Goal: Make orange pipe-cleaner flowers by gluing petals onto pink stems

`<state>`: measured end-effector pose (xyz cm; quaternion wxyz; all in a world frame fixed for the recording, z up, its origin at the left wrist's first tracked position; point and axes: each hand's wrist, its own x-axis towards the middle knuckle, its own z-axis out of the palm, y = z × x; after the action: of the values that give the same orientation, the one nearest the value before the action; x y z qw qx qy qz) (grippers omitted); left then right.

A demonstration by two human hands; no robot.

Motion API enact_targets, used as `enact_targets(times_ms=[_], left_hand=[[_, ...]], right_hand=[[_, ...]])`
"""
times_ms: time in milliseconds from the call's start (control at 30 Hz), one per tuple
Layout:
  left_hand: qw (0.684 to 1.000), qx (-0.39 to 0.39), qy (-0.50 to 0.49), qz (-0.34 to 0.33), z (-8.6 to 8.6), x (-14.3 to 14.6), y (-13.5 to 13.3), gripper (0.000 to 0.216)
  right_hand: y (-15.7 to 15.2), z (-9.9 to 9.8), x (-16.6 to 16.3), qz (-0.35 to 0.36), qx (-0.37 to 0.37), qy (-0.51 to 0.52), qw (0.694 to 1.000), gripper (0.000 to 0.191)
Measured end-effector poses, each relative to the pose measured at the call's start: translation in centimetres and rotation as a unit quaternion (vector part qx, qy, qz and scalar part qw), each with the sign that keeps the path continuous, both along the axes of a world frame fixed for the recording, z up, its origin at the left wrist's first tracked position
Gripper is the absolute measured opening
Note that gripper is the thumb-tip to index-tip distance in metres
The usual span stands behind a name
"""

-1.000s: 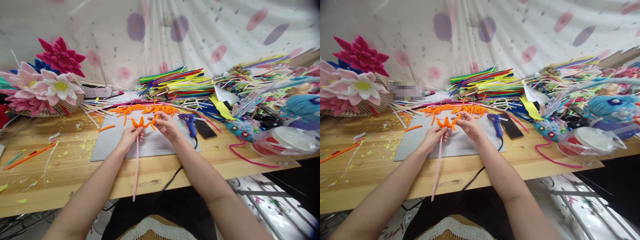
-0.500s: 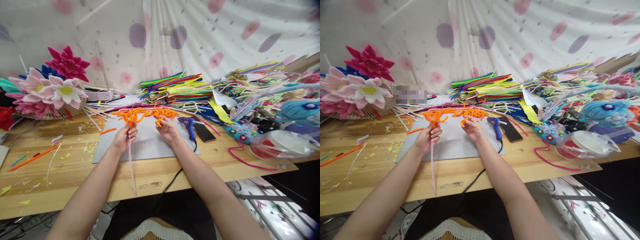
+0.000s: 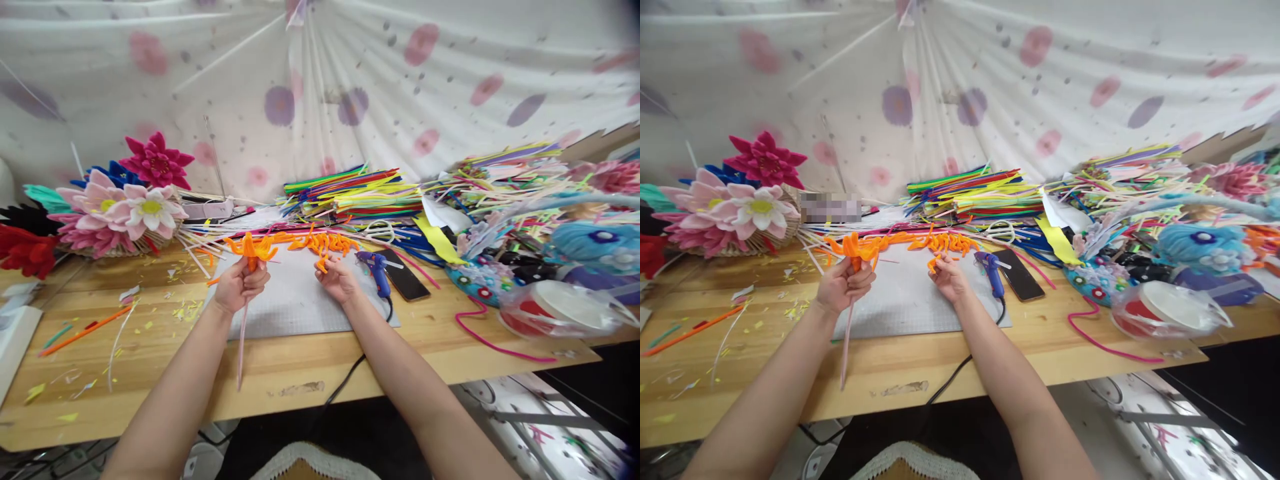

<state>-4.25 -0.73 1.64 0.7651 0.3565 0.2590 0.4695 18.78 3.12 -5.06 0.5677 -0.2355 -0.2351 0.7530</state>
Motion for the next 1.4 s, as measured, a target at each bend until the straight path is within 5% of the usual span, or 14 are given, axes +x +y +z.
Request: enact_targets(times_ms=[133, 333, 667, 900, 1200, 1400], left_hand=[[0.987, 0.104, 0.125, -0.019, 3.2, -1.1, 1.5, 0.024], [0.930, 0.227, 0.287, 0.037, 6.9, -1.0, 1.5, 0.007], [0.893, 0.254, 0.361, 0.088, 4.6, -1.9, 2.4, 0.027], [0.856, 0.287, 0.425, 0.065, 6.0, -0.6, 0.9, 0.033], [0.914, 0.189, 0.350, 0.076, 5.0, 0.1, 2.1, 0.034], [0.932, 0.083, 0.343, 0.087, 7.2, 1.8, 3.1, 0.021]], right_hand=[[0.1, -0.2, 0.1, 0.004, -0.001, 0.001, 1.000, 0.033], [0.2, -0.5, 0.2, 0.009, -0.002, 0.002, 1.000, 0.031], [0.3, -0.7, 0.1, 0.030, -0.005, 0.039, 0.999, 0.029], [0.2, -0.8, 0.1, 0.029, -0.007, 0.044, 0.999, 0.030], [0.1, -0.5, 0.1, 0.031, 0.007, 0.023, 0.999, 0.030], [0.4, -0.8, 0.1, 0.028, 0.009, 0.025, 0.999, 0.030]])
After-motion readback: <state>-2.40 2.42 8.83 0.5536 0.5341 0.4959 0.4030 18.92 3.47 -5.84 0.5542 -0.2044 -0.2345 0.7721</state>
